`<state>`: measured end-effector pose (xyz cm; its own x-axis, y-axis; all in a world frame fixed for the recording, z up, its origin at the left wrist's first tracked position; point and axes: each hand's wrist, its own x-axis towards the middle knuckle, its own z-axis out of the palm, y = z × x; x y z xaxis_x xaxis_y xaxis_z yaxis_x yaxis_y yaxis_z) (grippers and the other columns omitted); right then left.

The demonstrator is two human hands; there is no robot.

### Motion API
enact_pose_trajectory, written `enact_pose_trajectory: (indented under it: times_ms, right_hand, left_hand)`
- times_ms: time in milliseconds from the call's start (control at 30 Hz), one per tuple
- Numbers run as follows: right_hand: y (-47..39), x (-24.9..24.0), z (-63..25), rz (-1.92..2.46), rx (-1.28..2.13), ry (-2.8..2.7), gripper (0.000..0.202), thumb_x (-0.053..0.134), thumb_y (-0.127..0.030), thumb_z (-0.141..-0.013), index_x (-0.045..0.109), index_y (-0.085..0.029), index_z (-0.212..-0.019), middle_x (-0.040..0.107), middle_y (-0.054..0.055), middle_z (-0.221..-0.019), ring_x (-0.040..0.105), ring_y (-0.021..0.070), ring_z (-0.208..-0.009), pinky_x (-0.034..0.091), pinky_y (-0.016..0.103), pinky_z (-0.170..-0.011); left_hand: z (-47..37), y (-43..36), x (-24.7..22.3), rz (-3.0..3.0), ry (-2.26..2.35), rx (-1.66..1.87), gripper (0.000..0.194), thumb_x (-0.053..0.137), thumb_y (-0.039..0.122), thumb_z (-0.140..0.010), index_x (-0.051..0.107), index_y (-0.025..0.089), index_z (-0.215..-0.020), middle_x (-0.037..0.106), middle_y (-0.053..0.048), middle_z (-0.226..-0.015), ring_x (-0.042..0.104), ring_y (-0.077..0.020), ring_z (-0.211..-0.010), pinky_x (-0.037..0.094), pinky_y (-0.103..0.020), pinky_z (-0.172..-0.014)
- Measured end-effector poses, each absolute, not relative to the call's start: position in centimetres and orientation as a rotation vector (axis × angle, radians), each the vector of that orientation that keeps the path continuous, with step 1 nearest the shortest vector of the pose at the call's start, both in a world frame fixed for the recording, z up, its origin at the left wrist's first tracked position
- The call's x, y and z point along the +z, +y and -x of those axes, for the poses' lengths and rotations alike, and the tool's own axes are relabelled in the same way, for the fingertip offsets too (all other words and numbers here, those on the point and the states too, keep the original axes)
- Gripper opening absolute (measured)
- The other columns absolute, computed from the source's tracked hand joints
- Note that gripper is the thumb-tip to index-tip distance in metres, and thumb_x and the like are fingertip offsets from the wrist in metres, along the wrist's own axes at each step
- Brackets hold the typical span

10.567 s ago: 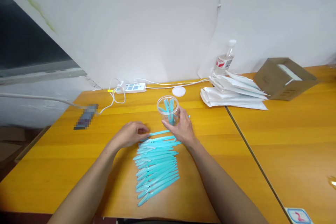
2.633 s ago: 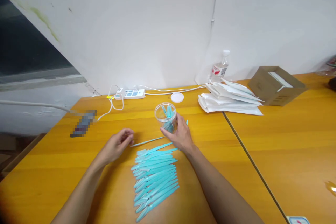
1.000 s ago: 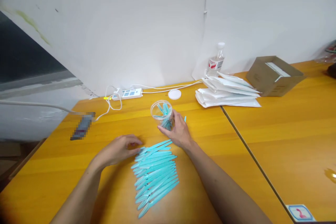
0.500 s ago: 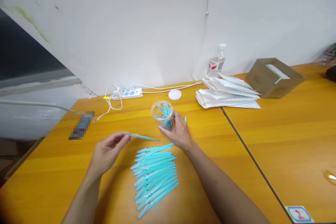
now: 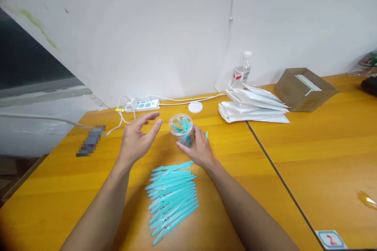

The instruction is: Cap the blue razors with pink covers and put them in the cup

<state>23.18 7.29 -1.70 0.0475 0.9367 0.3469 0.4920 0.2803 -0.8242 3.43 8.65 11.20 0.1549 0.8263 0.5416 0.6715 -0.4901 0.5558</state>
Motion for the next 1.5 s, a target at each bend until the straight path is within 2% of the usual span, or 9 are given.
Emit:
enact_pose_trajectory:
  times_ms: [233, 433, 533, 733, 833, 1000, 1167, 1367, 1500]
  right_hand:
    - [7.3, -1.7, -23.2, 1.362, 0.566, -1.596, 0.066, 0.078, -0.050, -0.077, 0.052, -0.022, -0.131, 0.065, 0.011, -0.122, 0.063, 0.0278, -0.110, 0.050, 0.044, -0.095]
    - [7.3, -1.8, -23.2, 1.382, 0.554, -1.590, 0.066, 0.078, -0.052, -0.077, 0.051, -0.022, -0.129, 0.066, 0.010, -0.118, 0.063, 0.0276, -0.107, 0.051, 0.044, -0.092]
    - [7.3, -1.8, -23.2, 1.382, 0.556, -1.603, 0.063, 0.077, -0.053, -0.078, 0.052, -0.022, -0.126, 0.066, 0.009, -0.114, 0.063, 0.0265, -0.103, 0.051, 0.043, -0.090]
    - [7.3, -1.7, -23.3, 1.391, 0.556, -1.601, 0.059, 0.077, -0.054, -0.077, 0.053, -0.022, -0.121, 0.066, 0.007, -0.107, 0.063, 0.0260, -0.098, 0.051, 0.042, -0.086]
    - [7.3, -1.8, -23.2, 1.394, 0.551, -1.600, 0.060, 0.077, -0.054, -0.077, 0.053, -0.022, -0.122, 0.066, 0.007, -0.108, 0.063, 0.0260, -0.098, 0.052, 0.042, -0.086]
    - [7.4, -1.9, -23.2, 1.375, 0.549, -1.599, 0.065, 0.078, -0.050, -0.077, 0.051, -0.022, -0.129, 0.067, 0.009, -0.114, 0.064, 0.0271, -0.104, 0.052, 0.043, -0.090]
    - [7.3, -1.8, -23.2, 1.340, 0.573, -1.605, 0.068, 0.077, -0.049, -0.079, 0.048, -0.023, -0.135, 0.065, 0.011, -0.126, 0.063, 0.0282, -0.111, 0.051, 0.044, -0.095]
    - [7.4, -1.8, -23.1, 1.358, 0.574, -1.603, 0.069, 0.079, -0.050, -0.077, 0.050, -0.022, -0.133, 0.066, 0.011, -0.122, 0.063, 0.0281, -0.110, 0.051, 0.045, -0.096]
    - [7.3, -1.8, -23.1, 1.371, 0.557, -1.599, 0.066, 0.079, -0.050, -0.077, 0.051, -0.022, -0.131, 0.067, 0.010, -0.119, 0.063, 0.0282, -0.108, 0.052, 0.045, -0.094]
  left_hand:
    - [3.2, 4.7, 4.9, -2.100, 1.362, 0.269, 0.019, 0.067, 0.037, -0.088, 0.078, 0.024, -0.095, 0.077, -0.004, -0.102, 0.069, -0.0202, -0.093, 0.050, -0.028, -0.085]
    - [4.2, 3.8, 2.3, -1.981, 1.293, 0.316, 0.021, 0.063, 0.037, -0.092, 0.073, 0.019, -0.088, 0.073, -0.004, -0.091, 0.065, -0.0171, -0.083, 0.049, -0.026, -0.076]
    - [5.0, 3.6, 3.0, -1.878, 1.339, 0.480, 0.025, 0.061, 0.041, -0.094, 0.072, 0.018, -0.094, 0.072, -0.003, -0.088, 0.064, -0.0165, -0.080, 0.050, -0.026, -0.074]
    - [3.0, 3.9, 8.5, -1.669, 1.510, 1.531, 0.026, 0.067, 0.041, -0.092, 0.070, 0.019, -0.104, 0.070, -0.003, -0.086, 0.064, -0.0137, -0.076, 0.052, -0.025, -0.073]
    - [-0.8, 5.3, 12.0, -1.889, 1.447, 1.794, 0.021, 0.058, 0.036, -0.099, 0.067, 0.019, -0.107, 0.068, -0.003, -0.091, 0.063, -0.0128, -0.077, 0.052, -0.026, -0.075]
    - [-5.0, 8.8, 14.2, -2.612, 1.356, 1.143, 0.024, 0.047, 0.030, -0.103, 0.068, 0.018, -0.103, 0.064, -0.007, -0.095, 0.060, -0.0188, -0.092, 0.049, -0.033, -0.086]
    - [-2.7, 8.8, 10.9, -2.549, 1.340, 0.733, 0.034, 0.048, 0.038, -0.103, 0.066, 0.024, -0.128, 0.064, -0.009, -0.113, 0.060, -0.0207, -0.105, 0.047, -0.034, -0.094]
    - [1.1, 5.2, 5.1, -2.216, 1.291, 0.211, 0.018, 0.064, 0.035, -0.091, 0.078, 0.027, -0.097, 0.073, -0.002, -0.100, 0.067, -0.0185, -0.090, 0.048, -0.028, -0.082]
    - [1.1, 4.4, 2.8, -2.109, 1.232, 0.275, 0.015, 0.065, 0.031, -0.089, 0.077, 0.023, -0.092, 0.073, -0.004, -0.095, 0.066, -0.0177, -0.088, 0.049, -0.026, -0.080]
